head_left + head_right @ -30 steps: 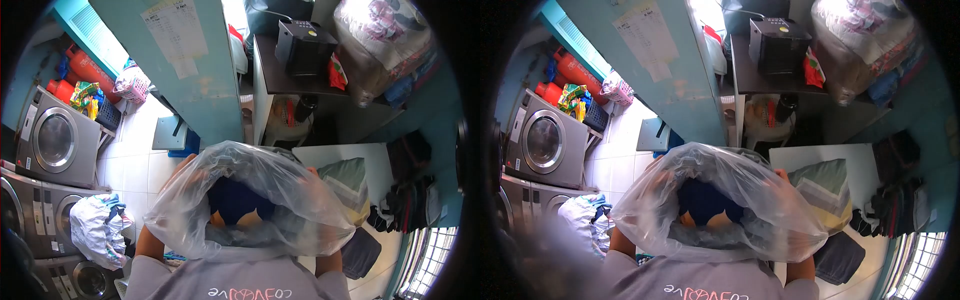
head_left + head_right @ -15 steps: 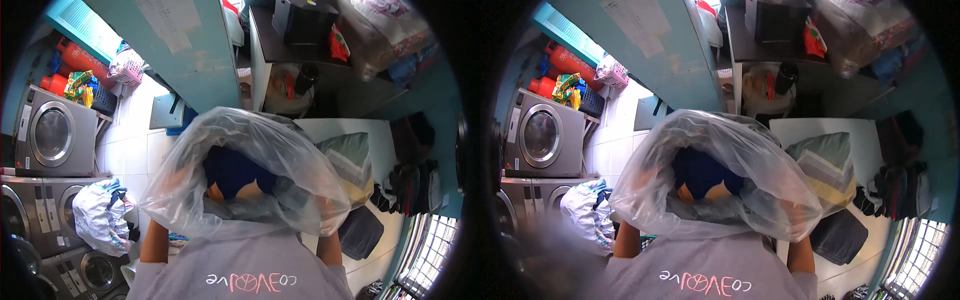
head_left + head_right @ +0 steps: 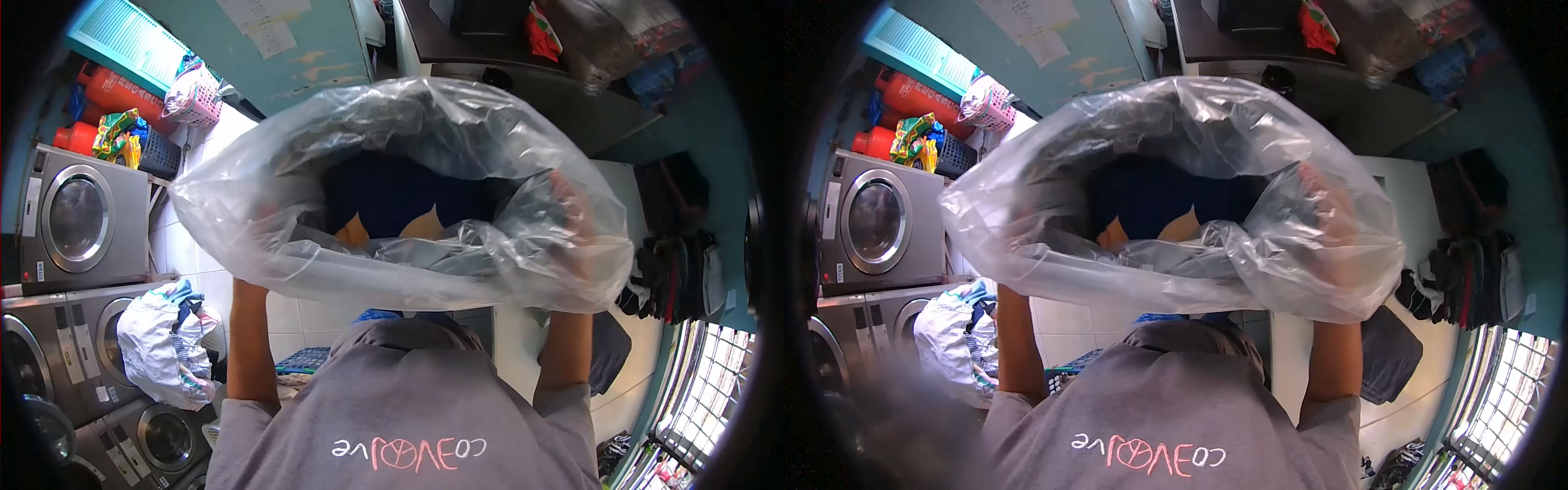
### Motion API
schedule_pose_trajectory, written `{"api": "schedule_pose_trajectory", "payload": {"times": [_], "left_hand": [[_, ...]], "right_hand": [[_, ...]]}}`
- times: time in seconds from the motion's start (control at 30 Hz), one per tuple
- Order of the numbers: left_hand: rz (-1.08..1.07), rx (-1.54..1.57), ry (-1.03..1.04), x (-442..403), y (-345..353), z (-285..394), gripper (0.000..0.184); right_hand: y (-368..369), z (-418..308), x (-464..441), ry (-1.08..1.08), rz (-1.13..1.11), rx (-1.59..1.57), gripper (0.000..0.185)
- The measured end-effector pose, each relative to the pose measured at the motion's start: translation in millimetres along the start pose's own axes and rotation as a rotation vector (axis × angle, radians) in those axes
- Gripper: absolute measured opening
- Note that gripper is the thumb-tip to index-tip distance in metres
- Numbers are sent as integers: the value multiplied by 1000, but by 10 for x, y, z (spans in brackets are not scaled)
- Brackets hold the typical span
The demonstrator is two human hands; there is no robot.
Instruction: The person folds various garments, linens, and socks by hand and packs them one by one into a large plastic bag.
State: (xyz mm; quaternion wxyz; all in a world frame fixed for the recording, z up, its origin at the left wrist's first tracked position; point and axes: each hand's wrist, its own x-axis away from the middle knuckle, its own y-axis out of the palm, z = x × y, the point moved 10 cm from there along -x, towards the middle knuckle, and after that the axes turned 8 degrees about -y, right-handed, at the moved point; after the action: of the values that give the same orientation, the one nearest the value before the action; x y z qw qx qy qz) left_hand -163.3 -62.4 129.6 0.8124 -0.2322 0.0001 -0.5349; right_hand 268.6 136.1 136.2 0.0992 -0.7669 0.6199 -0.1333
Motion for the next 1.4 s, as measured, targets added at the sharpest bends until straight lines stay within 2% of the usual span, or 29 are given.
{"api": "schedule_pose_trajectory", "payload": {"times": [0.07, 0.27, 0.37, 0.43, 0.5, 0.63, 0.8, 0.93, 0.97, 1.03, 1.1, 1.17, 1.23, 1.3, 1.37, 1.4], "left_hand": [[-18, -10, -10, -167, -243, -51, 52], [-45, -45, -7, 198, -655, -298, 50], [-64, -55, -4, 24, -384, -241, 49], [-69, -60, 7, 188, 148, -127, 49], [-66, -63, 29, 193, 396, -30, 48], [-53, -74, 67, 312, 86, -86, 47], [-42, -82, 112, 266, 196, -64, 46], [-13, -90, 120, 468, 71, -178, 44], [-4, -93, 131, 565, -57, -235, 44], [14, -97, 156, 611, -193, -262, 44], [24, -44, 197, 636, -178, -334, 40], [38, 15, 232, 666, -216, -357, 37], [-30, 99, 138, 659, -177, -463, 39], [-59, 47, 194, 624, -147, -476, 40], [-102, -2, 254, 652, -69, -360, 42], [-91, 0, 179, 675, -1, -252, 44]], "right_hand": [[-219, 104, 1, 19, 3, 14, 22], [-555, 174, 265, 36, 13, 36, 23], [-392, 32, 272, 44, 23, 55, 23], [-71, -200, 370, 38, 30, 67, 23], [324, -488, 426, 19, 38, 76, 24], [231, -599, 619, -20, 48, 91, 24], [31, -674, 773, -63, 64, 116, 25], [85, -863, 593, -92, 45, 133, 26], [-40, -700, 525, -111, 43, 129, 26], [-88, -341, 362, -407, -350, 440, 24], [-451, -643, 123, -186, -338, 246, 33], [-895, -1065, 49, -84, -128, 167, 29], [-816, -1856, 52, -443, -96, 29, 27], [-94, -2518, 257, -621, -430, -123, 28], [874, -2668, 526, -554, -936, -113, 30], [1349, -2523, 692, -396, -1152, -101, 32]]}}
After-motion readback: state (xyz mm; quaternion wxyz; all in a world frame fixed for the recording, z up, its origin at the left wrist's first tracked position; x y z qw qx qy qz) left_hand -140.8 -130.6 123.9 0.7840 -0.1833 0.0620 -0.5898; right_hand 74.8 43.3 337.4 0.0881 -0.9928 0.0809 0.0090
